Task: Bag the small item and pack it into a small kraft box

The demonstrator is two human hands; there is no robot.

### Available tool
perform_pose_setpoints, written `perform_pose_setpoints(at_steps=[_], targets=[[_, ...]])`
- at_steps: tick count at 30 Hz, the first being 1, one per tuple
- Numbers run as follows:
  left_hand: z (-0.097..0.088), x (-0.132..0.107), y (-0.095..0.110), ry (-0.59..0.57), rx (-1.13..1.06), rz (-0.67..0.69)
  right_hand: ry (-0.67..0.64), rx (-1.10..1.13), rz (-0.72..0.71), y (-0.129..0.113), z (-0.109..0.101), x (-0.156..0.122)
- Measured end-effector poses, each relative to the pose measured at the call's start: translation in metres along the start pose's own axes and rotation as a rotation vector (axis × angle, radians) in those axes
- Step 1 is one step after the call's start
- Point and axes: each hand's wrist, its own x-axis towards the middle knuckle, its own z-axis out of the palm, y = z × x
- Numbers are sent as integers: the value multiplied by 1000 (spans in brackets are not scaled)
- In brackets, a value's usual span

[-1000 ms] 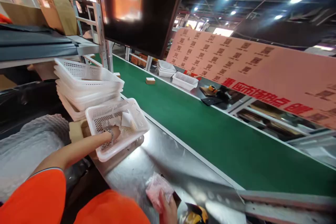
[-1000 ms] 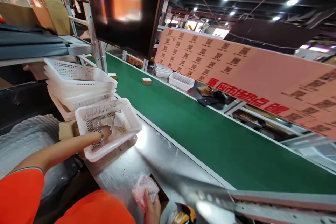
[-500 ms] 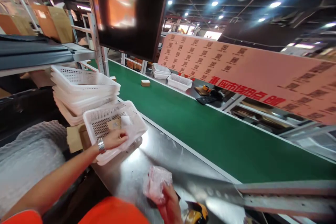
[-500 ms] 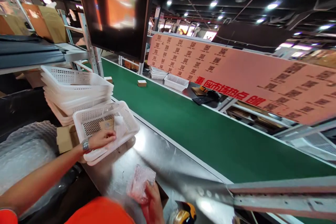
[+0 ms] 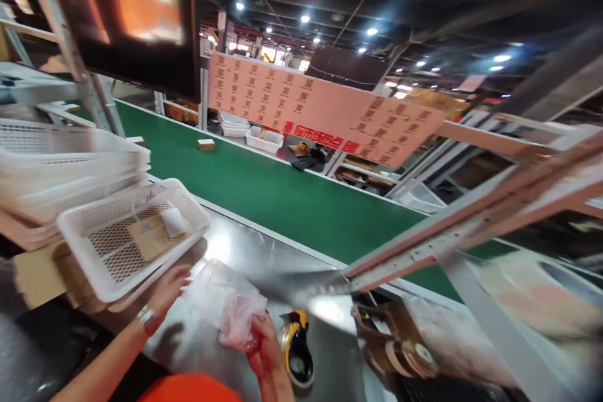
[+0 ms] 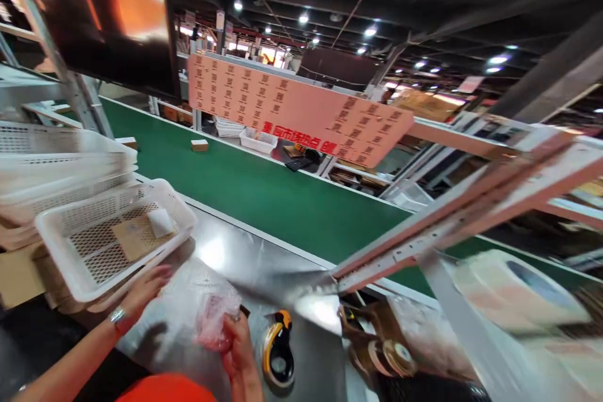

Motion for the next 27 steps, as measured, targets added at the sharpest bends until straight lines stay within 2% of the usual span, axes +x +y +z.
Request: perform_pose_setpoints(at_steps=[1,2,3,5,7,8,10,12,15,19,23,27], targets=[[5,-7,0,126,69,66,16,-14,-22,-1,-4,-5],[12,-17,2,190,110,122,22,-30,-47,-2,-6,-9],[21,-28,5,176,133,166,16,-48,-70,-3,-8,-14],[44,-52,15,-28,148,226,-39,-86,-95,-4,-10,-22],[69,-75,25,-252,104,181,-123,-113,-82,-5,-13,-31],[80,-84,29,-322,70,132,-158,-122,-65,-5,-16,-34],[97,-94,32,-374,0,6,-192,-115,-28,-5,-25,-40],[104,-97,29,-384,-63,-134,-198,-90,9,-4,-35,-44],[105,-94,19,-428,-102,-263,-224,-95,47,3,-44,-49],[104,-87,9,-440,27,-226,-238,-164,66,10,-38,-59],[96,-75,6,-461,142,-132,-56,-95,30,11,-27,-66],[73,-55,-1,-493,223,-49,162,-56,-53,11,-21,-60]])
